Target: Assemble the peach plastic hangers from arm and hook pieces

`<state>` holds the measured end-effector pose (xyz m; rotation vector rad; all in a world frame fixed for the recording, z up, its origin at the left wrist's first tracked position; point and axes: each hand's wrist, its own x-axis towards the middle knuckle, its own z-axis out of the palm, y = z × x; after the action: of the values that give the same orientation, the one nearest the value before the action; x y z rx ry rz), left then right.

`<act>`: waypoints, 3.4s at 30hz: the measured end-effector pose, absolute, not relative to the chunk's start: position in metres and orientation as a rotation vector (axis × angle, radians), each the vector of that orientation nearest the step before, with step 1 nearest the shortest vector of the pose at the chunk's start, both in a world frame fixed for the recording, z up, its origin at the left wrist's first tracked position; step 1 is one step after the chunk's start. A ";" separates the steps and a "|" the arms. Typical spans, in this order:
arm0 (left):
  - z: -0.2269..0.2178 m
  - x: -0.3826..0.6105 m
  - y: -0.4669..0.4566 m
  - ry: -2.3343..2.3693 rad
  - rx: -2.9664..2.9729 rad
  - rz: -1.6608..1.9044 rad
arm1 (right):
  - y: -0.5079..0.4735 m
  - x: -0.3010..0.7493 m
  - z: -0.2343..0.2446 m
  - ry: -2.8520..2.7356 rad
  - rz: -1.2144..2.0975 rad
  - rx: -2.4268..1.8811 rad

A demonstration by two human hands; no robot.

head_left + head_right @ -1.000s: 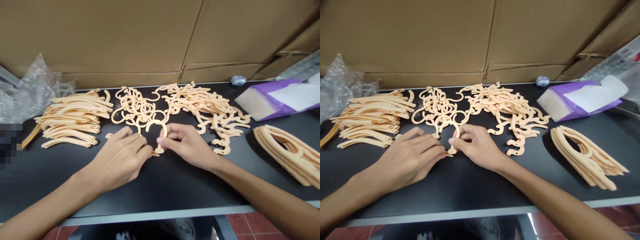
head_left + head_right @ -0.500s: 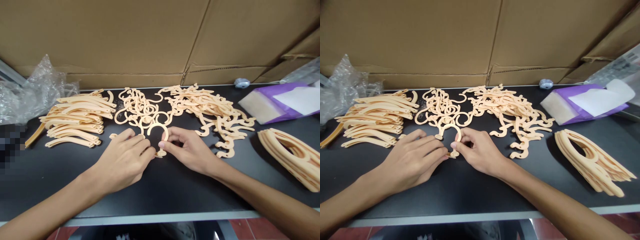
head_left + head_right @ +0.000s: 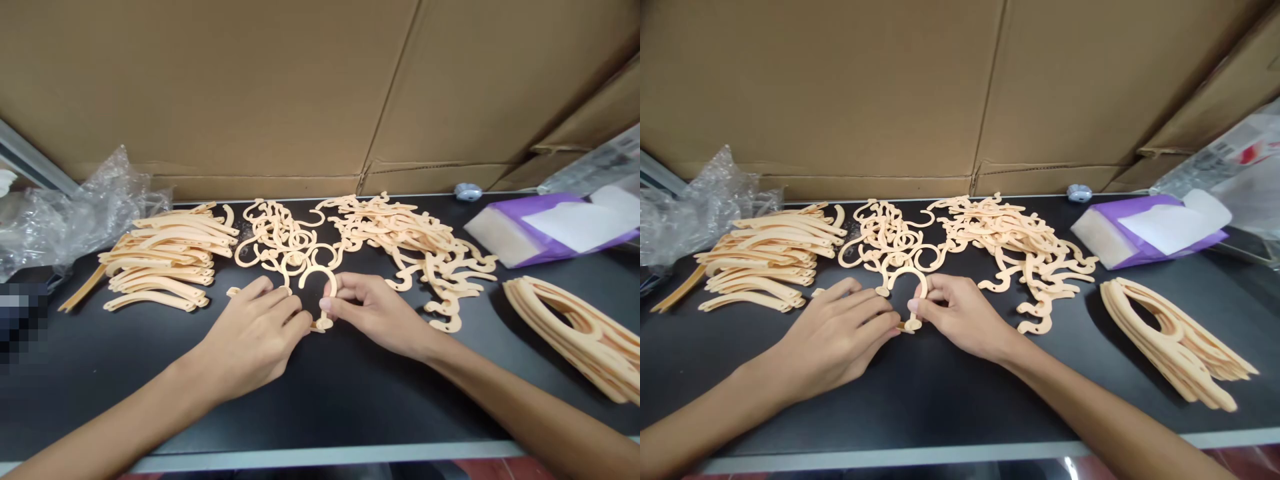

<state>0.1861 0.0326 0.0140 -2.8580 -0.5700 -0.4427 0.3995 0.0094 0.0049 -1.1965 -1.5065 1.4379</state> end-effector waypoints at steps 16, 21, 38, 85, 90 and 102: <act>0.012 0.185 0.033 -0.572 -2.895 -0.441 | 0.011 0.404 0.006 -1.525 1.483 -1.171; 0.012 0.186 0.035 -0.560 -2.880 -0.443 | 0.008 0.401 0.005 -1.593 1.360 -1.239; 0.014 0.187 0.032 -0.568 -2.841 -0.440 | 0.000 0.395 0.000 -1.798 0.975 -1.291; 0.036 0.066 0.040 -1.180 -2.515 -0.840 | 0.008 0.405 0.001 -1.123 1.213 -1.087; 0.013 0.029 0.027 -1.355 -2.540 -0.640 | 0.008 0.404 0.000 -1.116 1.175 -1.121; 0.008 0.055 -0.013 -1.246 -2.761 -0.646 | 0.011 0.402 0.003 -1.111 1.188 -1.037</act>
<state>0.0548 -0.0130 0.0082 -2.7610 -1.2456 -0.6458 0.4019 0.0108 0.0028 -1.0372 -1.1112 1.1884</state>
